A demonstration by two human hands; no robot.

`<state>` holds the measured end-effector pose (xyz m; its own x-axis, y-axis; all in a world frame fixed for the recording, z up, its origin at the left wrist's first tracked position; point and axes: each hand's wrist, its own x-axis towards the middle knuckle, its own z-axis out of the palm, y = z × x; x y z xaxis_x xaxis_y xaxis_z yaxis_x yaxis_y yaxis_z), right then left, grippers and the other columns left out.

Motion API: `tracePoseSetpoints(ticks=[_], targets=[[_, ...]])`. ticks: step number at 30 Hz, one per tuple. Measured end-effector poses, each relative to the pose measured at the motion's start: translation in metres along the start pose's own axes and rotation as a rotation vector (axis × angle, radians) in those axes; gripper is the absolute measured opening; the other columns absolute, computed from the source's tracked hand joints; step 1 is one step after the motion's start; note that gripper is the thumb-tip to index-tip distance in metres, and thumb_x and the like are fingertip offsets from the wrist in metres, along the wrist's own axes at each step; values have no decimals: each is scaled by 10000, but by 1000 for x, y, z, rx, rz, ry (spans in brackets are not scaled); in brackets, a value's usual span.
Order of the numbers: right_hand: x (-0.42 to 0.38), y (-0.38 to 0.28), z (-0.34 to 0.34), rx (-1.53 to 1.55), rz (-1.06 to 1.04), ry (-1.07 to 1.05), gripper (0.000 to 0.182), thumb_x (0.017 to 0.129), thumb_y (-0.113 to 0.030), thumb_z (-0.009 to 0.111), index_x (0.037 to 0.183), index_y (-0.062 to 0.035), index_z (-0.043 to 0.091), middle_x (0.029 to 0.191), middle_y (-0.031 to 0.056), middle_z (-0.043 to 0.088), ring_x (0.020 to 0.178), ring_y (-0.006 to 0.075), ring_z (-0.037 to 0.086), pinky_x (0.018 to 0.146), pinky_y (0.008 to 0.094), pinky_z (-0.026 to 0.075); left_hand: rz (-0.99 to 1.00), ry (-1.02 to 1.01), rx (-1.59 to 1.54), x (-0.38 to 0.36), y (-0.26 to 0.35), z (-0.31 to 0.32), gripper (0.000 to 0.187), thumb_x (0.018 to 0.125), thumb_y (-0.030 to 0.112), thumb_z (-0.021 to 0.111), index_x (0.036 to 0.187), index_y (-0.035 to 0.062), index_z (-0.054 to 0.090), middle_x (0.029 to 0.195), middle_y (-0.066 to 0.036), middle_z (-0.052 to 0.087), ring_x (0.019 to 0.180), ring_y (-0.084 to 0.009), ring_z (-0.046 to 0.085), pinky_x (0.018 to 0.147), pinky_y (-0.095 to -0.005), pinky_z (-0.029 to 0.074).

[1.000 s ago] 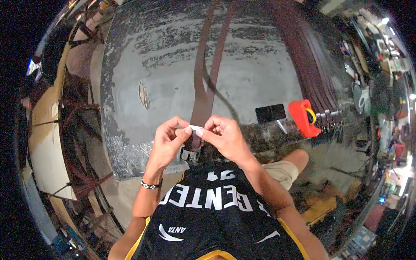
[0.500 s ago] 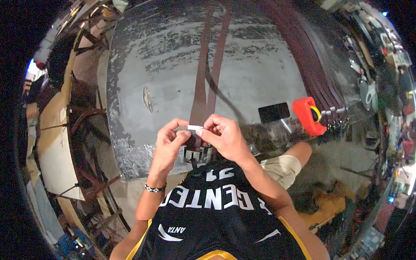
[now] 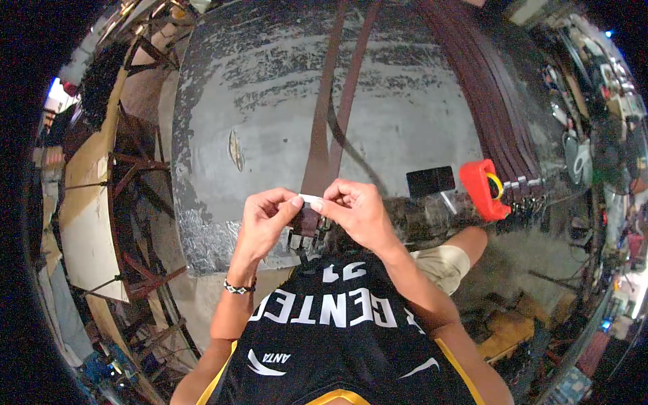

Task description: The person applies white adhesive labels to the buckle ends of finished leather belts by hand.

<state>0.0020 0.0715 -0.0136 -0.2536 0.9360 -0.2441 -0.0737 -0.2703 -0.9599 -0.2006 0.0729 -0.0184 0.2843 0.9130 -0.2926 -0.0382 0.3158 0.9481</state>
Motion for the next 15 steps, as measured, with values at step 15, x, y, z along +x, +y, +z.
tracePoseSetpoints(ticks=[15], targets=[[1, 1, -2, 6, 3, 35, 155, 868, -62, 729, 765, -2, 630, 717, -31, 539, 576, 17, 468, 483, 185, 322, 27, 2, 151, 1, 21, 7, 183, 947, 113, 628, 914, -60, 676, 727, 22, 633, 667, -11, 520, 545, -201, 418]])
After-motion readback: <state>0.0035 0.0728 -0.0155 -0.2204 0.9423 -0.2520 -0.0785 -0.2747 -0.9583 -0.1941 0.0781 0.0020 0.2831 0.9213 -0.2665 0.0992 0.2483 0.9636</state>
